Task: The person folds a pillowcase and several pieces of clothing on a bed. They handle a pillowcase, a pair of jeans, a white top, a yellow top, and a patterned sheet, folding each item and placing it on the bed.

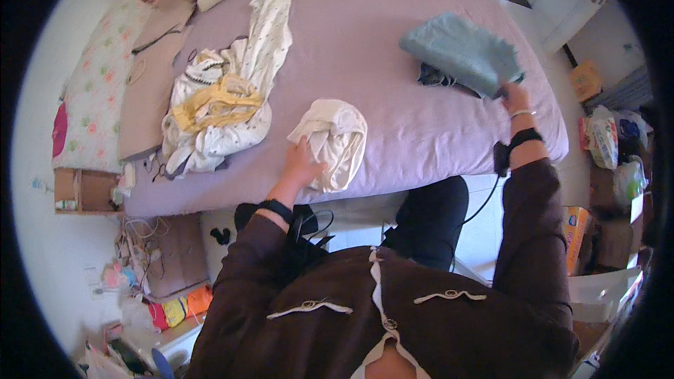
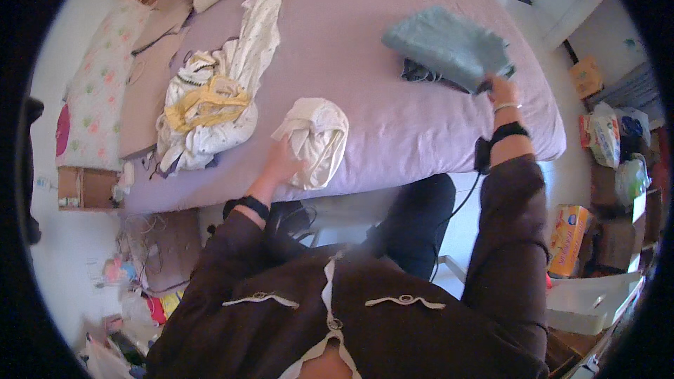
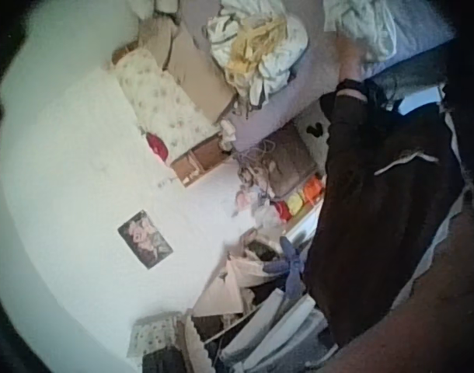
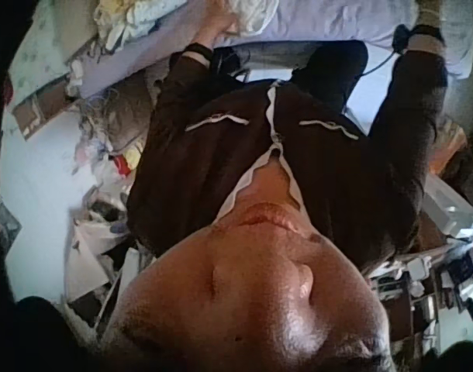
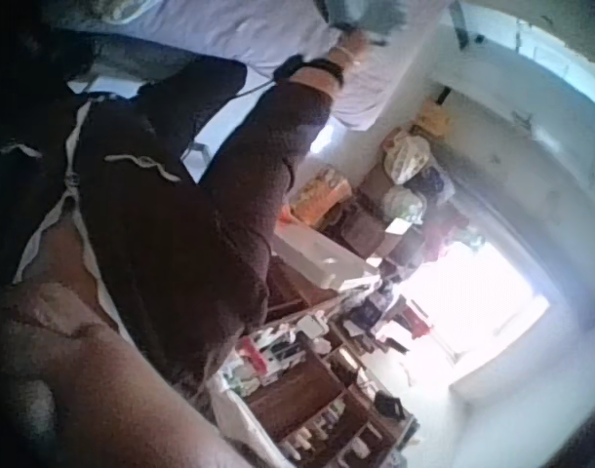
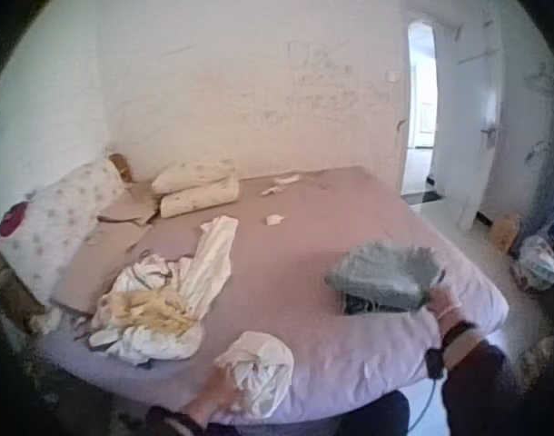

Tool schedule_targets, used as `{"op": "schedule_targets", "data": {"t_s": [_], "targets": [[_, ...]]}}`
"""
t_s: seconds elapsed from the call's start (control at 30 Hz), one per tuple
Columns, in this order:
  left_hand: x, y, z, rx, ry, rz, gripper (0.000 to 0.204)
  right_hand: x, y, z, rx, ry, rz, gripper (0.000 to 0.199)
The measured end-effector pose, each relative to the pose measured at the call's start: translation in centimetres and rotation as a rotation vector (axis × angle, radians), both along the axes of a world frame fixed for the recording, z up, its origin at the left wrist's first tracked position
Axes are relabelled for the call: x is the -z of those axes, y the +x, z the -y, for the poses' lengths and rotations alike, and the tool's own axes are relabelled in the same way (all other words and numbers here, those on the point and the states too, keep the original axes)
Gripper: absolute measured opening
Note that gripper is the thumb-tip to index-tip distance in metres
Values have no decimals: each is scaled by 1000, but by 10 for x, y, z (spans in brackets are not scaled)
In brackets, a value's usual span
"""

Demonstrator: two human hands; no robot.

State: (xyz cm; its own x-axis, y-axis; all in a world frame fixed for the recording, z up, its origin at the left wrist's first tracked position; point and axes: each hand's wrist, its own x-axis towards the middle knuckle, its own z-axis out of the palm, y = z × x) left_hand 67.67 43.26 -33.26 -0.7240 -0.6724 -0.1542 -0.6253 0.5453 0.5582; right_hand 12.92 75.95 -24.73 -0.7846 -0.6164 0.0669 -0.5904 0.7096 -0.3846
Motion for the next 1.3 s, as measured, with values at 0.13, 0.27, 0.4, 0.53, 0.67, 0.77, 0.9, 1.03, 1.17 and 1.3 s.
{"op": "schedule_targets", "data": {"t_s": [0.13,0.27,0.4,0.53,0.67,0.77,0.9,1.03,1.17,1.3], "targets": [[-6,-5,-9,-65,-22,39,105,91,-6,-34,311,152,20,52],[2,-5,-7,-142,-76,86,93,82,53,-21,530,-140,-6,55],[9,-7,4,-276,244,-190,65,42,119,24,164,-191,229,54],[-30,-9,12,-366,699,-459,35,32,206,91,-148,-362,589,52],[-103,-4,4,-110,710,-528,30,19,297,150,-324,-380,563,69],[-140,13,-10,101,675,-449,24,16,340,180,-265,-339,418,75],[-156,38,-17,140,568,-448,21,31,355,196,-349,-98,476,58],[-171,63,2,-42,525,-631,23,19,335,184,-157,-233,751,37],[-187,81,19,-171,416,-950,27,-41,309,147,-156,-922,1025,19],[-152,78,26,-190,665,-902,32,-59,295,125,-143,-1134,1047,17]]}}
